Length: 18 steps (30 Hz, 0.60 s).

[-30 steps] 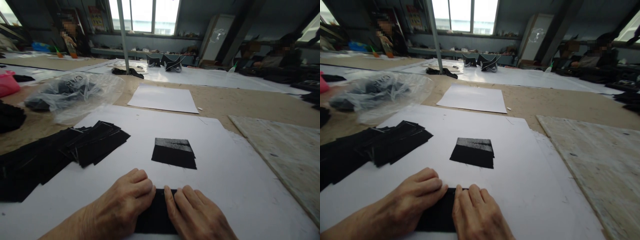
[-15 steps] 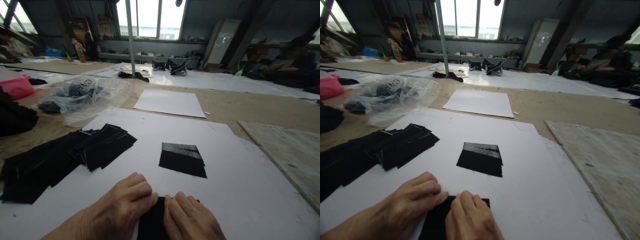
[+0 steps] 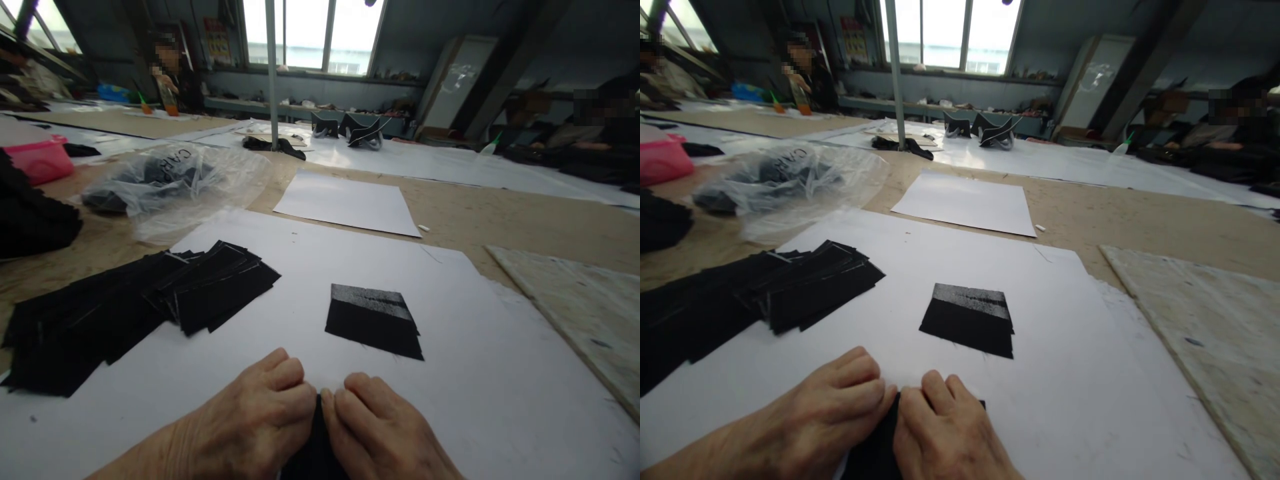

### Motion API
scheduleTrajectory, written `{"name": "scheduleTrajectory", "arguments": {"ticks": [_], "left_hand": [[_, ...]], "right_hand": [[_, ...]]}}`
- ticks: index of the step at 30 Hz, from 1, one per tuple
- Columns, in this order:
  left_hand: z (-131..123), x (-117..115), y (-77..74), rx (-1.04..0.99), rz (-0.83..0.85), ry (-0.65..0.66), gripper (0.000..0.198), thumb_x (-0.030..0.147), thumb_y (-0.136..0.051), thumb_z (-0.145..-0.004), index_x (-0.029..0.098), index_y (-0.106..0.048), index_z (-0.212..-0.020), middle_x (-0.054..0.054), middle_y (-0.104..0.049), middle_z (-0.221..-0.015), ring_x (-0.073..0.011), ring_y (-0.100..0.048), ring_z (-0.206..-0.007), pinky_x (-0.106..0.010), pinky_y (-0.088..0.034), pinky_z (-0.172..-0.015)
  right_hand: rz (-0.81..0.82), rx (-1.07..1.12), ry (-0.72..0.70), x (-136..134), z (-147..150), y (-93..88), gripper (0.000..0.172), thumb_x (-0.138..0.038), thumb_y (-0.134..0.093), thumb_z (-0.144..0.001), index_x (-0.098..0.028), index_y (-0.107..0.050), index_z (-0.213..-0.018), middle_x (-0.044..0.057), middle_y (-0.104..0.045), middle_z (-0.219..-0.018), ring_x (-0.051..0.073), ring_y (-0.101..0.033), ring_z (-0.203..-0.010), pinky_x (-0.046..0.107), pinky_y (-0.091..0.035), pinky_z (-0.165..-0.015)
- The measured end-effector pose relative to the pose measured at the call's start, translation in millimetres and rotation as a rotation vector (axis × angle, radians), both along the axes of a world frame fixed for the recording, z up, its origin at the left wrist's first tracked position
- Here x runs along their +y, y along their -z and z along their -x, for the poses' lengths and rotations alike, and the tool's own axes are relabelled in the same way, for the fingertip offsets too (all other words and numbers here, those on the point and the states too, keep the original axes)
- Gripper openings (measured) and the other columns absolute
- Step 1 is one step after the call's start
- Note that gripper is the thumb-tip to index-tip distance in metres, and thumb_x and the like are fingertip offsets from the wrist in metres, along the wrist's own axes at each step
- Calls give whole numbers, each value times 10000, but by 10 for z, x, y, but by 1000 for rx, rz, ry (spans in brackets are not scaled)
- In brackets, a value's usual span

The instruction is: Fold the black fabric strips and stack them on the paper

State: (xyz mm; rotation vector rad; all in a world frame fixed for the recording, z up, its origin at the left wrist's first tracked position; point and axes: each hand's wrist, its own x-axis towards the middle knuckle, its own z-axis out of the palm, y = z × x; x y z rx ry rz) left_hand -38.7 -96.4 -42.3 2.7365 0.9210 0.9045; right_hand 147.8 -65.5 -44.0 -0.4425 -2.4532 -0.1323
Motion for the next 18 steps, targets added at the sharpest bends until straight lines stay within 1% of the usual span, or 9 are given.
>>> {"name": "scheduleTrajectory", "arguments": {"ticks": [3,5,6,8,10,11,13,15,18], "left_hand": [[-7,3,-10,-25,12,-7,382,36,-278,-905,122,-429,-565,-39,-471,-610,-130,-356,-601,-297,-301,-549],[30,23,-24,-60,45,-7,345,32,-297,-883,120,-459,-591,-39,-468,-609,-135,-376,-605,-289,-325,-550],[62,33,-33,-92,82,-3,307,28,-317,-864,115,-496,-629,-41,-476,-623,-138,-401,-618,-282,-348,-559],[139,43,-50,-196,179,-4,236,7,-366,-817,106,-579,-793,-49,-511,-698,-137,-468,-672,-259,-399,-588],[199,23,-44,-311,231,-35,292,-10,-390,-798,126,-598,-953,-56,-544,-776,-132,-514,-722,-252,-424,-628],[211,0,-25,-338,210,-42,288,12,-395,-815,135,-599,-976,-57,-557,-786,-134,-521,-719,-265,-421,-633],[192,-66,53,-307,84,-37,239,109,-378,-876,133,-611,-924,-47,-566,-702,-143,-506,-644,-301,-381,-593],[130,-145,174,-240,-81,-45,308,202,-331,-928,125,-618,-849,-31,-548,-598,-142,-467,-559,-311,-327,-538],[22,-249,354,-202,-257,-150,344,210,-314,-952,102,-627,-854,-38,-579,-611,-133,-470,-546,-300,-325,-516]], "right_hand": [[62,3,-10,17,103,6,335,-15,-354,-826,-147,-503,-557,27,-452,-589,133,-370,-560,292,-273,-457],[62,46,7,16,150,35,345,-14,-347,-817,-153,-471,-527,29,-436,-580,133,-356,-558,297,-265,-463],[51,61,16,12,160,52,333,-5,-362,-805,-153,-473,-528,27,-430,-577,134,-353,-560,298,-264,-467],[39,58,19,-1,154,79,296,19,-400,-779,-145,-506,-557,29,-436,-587,138,-357,-573,294,-267,-469],[51,45,-4,-6,122,92,269,33,-423,-766,-137,-534,-589,38,-447,-603,146,-364,-589,289,-280,-470],[71,43,-20,-3,103,95,258,32,-427,-770,-132,-547,-612,42,-451,-611,150,-367,-596,286,-291,-470],[132,48,-61,17,70,96,228,9,-415,-799,-115,-583,-707,54,-474,-643,157,-385,-623,281,-334,-479],[210,52,-114,48,51,98,226,-29,-382,-837,-80,-601,-869,73,-511,-705,168,-413,-665,283,-391,-510],[280,47,-175,93,50,102,266,-70,-350,-873,-41,-569,-1022,105,-544,-791,185,-437,-720,298,-443,-555]]}}
